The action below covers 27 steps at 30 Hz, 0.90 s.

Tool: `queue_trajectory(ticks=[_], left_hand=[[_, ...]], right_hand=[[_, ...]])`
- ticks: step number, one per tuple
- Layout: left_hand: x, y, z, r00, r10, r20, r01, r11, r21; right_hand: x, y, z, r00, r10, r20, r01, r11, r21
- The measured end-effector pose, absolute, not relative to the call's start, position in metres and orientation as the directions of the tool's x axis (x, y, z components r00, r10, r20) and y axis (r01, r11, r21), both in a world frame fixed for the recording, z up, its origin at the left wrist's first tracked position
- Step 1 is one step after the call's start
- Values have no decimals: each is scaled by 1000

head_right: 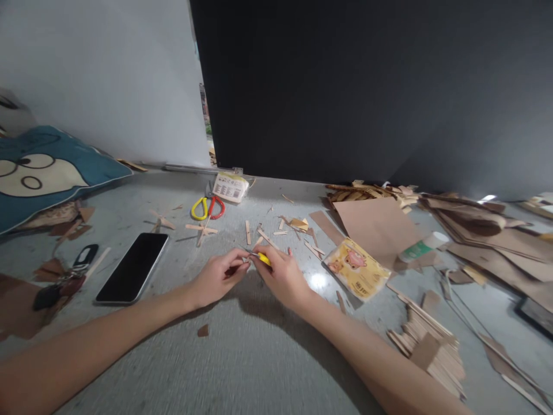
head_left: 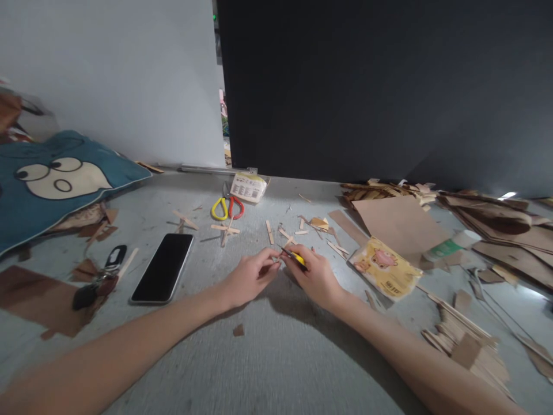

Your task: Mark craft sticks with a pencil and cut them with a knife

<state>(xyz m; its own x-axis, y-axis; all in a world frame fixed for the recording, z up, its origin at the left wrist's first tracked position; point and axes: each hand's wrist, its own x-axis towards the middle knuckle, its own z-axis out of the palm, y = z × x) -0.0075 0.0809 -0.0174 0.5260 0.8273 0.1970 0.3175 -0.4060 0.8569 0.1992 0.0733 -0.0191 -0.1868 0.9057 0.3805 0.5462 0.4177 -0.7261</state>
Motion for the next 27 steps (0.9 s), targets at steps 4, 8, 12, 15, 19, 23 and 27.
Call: queue_trajectory(ticks=[4,8,12,15,19,23,27], left_hand=[[-7,80,-15,520,833,190,307,-390,868],[-6,82,-11,485,857,175,255,-330,909],[-4,87,-12,420,894,158,139,-235,962],[-4,89,-14,394,905,164,86,-214,973],[-4,90,-14,374,913,164,64,-202,977],[-4,90,-14,351,920,174,54,-206,977],[-4,90,-13,337,924,179,35,-202,979]], right_hand=[[198,71,-15,-175,927,333,526,374,-764],[198,68,-12,-115,950,290,461,310,-831],[199,67,-7,-116,948,295,436,315,-843],[199,67,-5,-139,946,292,448,323,-834],[200,68,-11,-159,945,285,258,318,-912],[203,69,-18,-189,940,285,178,318,-931],[208,69,-15,-185,931,313,249,353,-902]])
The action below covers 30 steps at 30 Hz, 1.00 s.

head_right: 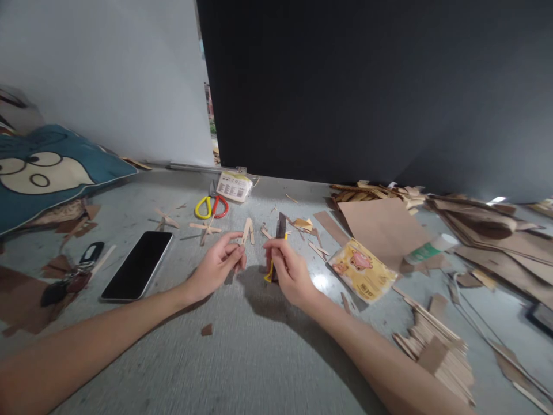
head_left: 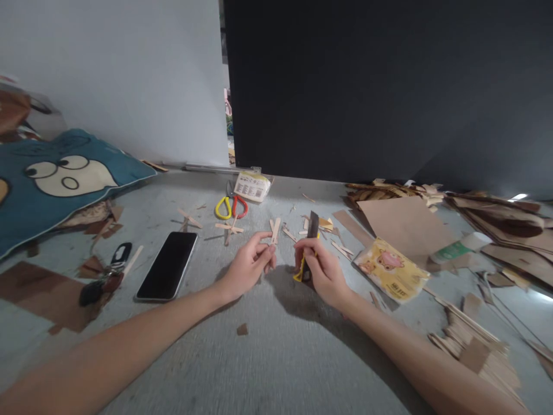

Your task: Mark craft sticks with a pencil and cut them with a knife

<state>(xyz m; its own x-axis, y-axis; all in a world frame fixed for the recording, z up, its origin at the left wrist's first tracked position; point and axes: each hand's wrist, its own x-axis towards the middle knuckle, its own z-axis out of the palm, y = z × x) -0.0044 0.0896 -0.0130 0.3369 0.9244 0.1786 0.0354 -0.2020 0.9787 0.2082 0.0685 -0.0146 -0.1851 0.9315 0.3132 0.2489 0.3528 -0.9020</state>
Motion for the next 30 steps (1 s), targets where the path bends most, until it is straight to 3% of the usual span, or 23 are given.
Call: queue_trajectory(ticks=[5,8,16,20,24,30], left_hand=[[-4,88,-11,334,928,164,12,-178,984],[-4,88,-11,321,935,150,39,-171,984],[-7,92,-15,423,891,165,379,-340,861],[-7,91,-12,499,853,152,459,-409,789],[-7,89,-5,493,866,82,531,-375,760],[-9,88,4,555,832,20,579,-403,709]], right_hand=[[211,64,-6,-372,876,306,59,352,-934],[209,63,-6,-420,849,321,87,390,-917],[219,66,-23,-61,882,468,302,463,-833],[217,66,-16,-39,886,463,240,458,-856],[207,71,-7,18,866,499,152,491,-858],[212,81,-14,127,809,573,289,523,-802]])
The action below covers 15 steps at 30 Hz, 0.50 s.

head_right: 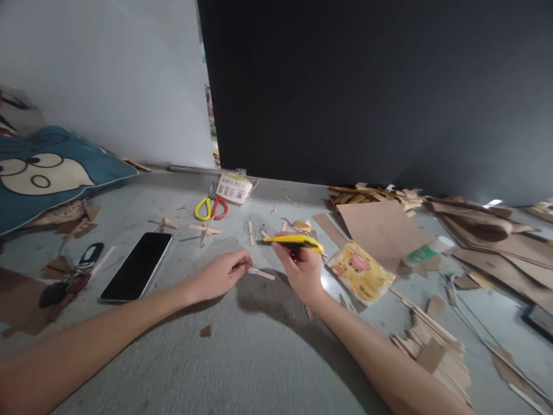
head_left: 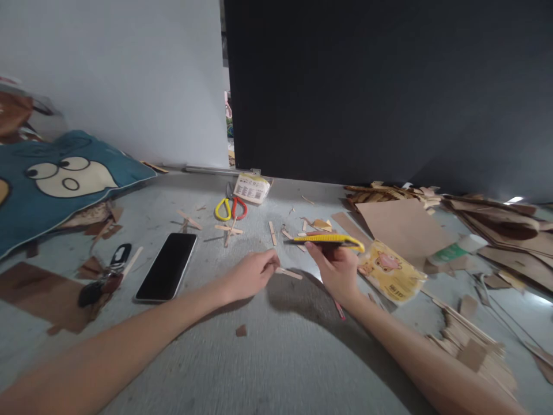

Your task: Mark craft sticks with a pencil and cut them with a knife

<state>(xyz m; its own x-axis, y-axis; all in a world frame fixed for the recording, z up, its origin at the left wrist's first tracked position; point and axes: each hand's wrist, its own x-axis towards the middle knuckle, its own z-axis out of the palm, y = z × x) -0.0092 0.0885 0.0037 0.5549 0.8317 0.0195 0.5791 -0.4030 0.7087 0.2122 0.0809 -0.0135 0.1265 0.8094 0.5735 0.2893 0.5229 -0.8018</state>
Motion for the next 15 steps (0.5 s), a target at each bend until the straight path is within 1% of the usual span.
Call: queue_trajectory(ticks=[3,7,9,12,15], left_hand=[[-10,87,6,601,799,21,596,-465,654],[-10,86,5,643,758,112,567,-569,596],[-10,86,4,645,751,141,558,-589,584],[-12,88,0,649,744,159,543,-600,587],[-13,91,-4,646,747,159,541,-594,596]], right_hand=[[216,83,-17,132,790,599,280,550,-787],[214,81,-12,27,762,646,219,626,-748],[212,80,-9,4,764,645,192,633,-750],[210,78,-4,1,811,585,121,581,-805],[209,77,7,-25,893,449,-35,448,-893]])
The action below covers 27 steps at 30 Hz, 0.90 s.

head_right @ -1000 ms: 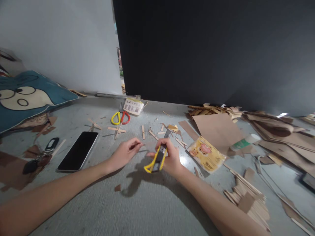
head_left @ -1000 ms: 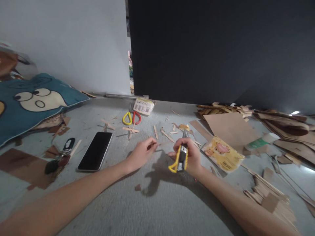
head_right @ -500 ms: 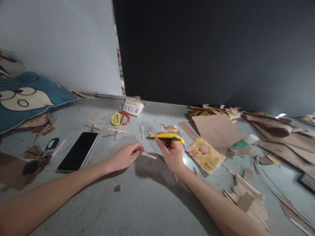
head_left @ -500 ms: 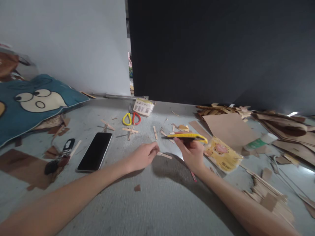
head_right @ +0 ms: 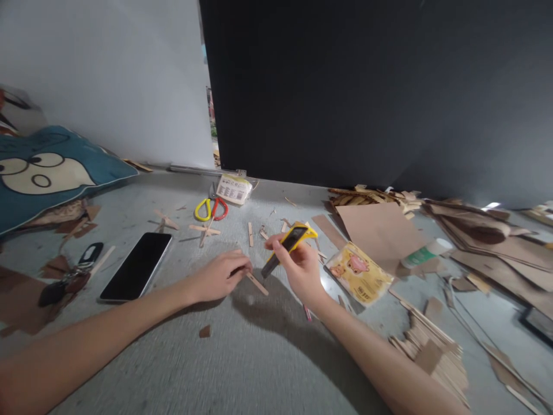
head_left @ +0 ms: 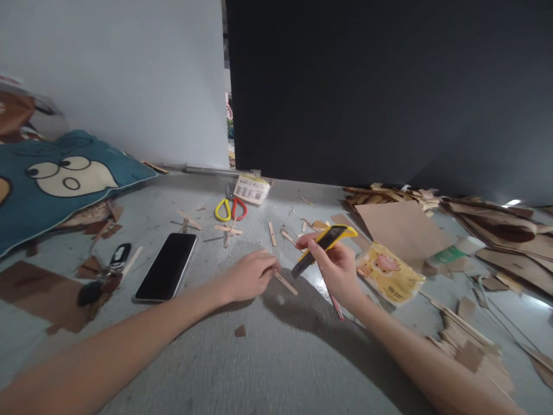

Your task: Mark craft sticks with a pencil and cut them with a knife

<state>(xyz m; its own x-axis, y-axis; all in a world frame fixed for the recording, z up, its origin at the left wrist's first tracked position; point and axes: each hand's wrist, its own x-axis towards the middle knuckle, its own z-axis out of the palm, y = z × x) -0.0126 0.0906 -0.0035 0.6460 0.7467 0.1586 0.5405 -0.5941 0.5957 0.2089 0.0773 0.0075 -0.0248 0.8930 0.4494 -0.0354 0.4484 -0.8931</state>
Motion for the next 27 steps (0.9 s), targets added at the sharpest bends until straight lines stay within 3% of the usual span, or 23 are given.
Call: queue_trajectory(ticks=[5,12,19,27], left_hand=[[-11,90,-2,640,758,127,556,-570,605],[-11,90,-3,682,707,189,614,-694,376],[-19,107,-23,532,755,383,634,-655,411],[-13,95,-16,643,722,254,646,-690,326]], right_hand=[[204,77,38,-163,963,213,-350,146,-925],[185,94,51,-273,948,163,-546,-13,-837],[173,115,27,-372,916,150,-556,-90,-827],[171,117,12,-448,878,169,-546,-119,-829]])
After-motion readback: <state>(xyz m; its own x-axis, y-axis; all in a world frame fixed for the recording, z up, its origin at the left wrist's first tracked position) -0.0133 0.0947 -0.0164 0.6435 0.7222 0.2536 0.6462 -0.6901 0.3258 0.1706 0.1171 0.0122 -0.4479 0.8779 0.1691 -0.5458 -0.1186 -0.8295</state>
